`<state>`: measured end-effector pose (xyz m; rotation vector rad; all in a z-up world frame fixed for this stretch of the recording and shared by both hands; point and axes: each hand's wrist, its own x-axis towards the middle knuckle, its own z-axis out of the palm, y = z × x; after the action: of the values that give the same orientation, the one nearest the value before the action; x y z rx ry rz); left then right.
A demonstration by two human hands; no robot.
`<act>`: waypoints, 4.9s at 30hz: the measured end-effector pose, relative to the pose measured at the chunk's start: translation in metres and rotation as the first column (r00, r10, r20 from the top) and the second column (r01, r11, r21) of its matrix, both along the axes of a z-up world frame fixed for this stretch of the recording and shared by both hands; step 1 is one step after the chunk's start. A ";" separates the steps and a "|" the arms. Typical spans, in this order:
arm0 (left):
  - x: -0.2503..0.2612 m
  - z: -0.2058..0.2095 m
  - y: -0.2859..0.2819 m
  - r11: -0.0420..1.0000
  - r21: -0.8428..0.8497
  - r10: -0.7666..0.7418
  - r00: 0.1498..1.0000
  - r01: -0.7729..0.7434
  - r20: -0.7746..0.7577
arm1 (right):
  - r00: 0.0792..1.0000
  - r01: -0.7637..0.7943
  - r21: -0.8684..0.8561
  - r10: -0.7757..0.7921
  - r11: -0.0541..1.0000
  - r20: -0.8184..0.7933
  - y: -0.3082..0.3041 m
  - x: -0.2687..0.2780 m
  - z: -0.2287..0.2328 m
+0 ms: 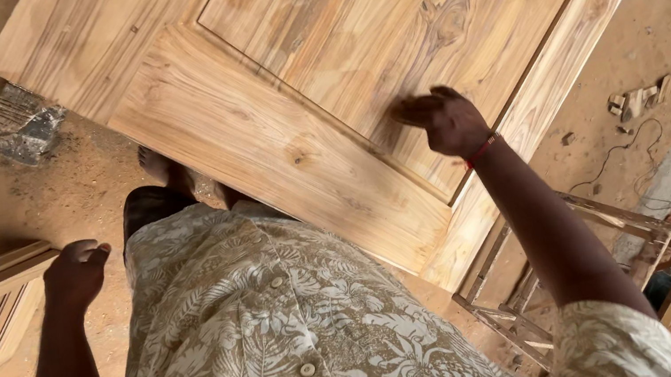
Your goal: The person sands a large wooden door panel using a sanding block. They systematically rub the surface of the wood, moving from the center to the edges and corners, ensuring the entire panel is smoothed.
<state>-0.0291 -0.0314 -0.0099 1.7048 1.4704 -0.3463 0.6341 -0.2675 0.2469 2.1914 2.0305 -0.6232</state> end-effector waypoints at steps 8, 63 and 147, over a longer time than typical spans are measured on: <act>0.009 0.005 -0.004 0.999 -0.025 -0.025 0.999 0.025 -0.024 | 0.941 0.335 0.239 -0.312 0.911 -0.129 0.002 -0.031 -0.022; 0.037 0.016 0.040 0.983 -0.016 -0.185 0.982 0.184 -0.048 | 0.979 0.202 0.235 -0.204 0.951 -0.018 -0.044 -0.021 -0.025; 0.070 0.018 0.081 0.960 -0.058 -0.274 0.962 0.274 0.019 | 0.595 0.801 0.129 -0.802 0.584 -0.062 -0.106 -0.069 -0.029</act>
<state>0.0406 0.0496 0.0086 1.8608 1.2030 -0.5228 0.5653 -0.3731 0.2179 3.1666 0.9524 -0.5151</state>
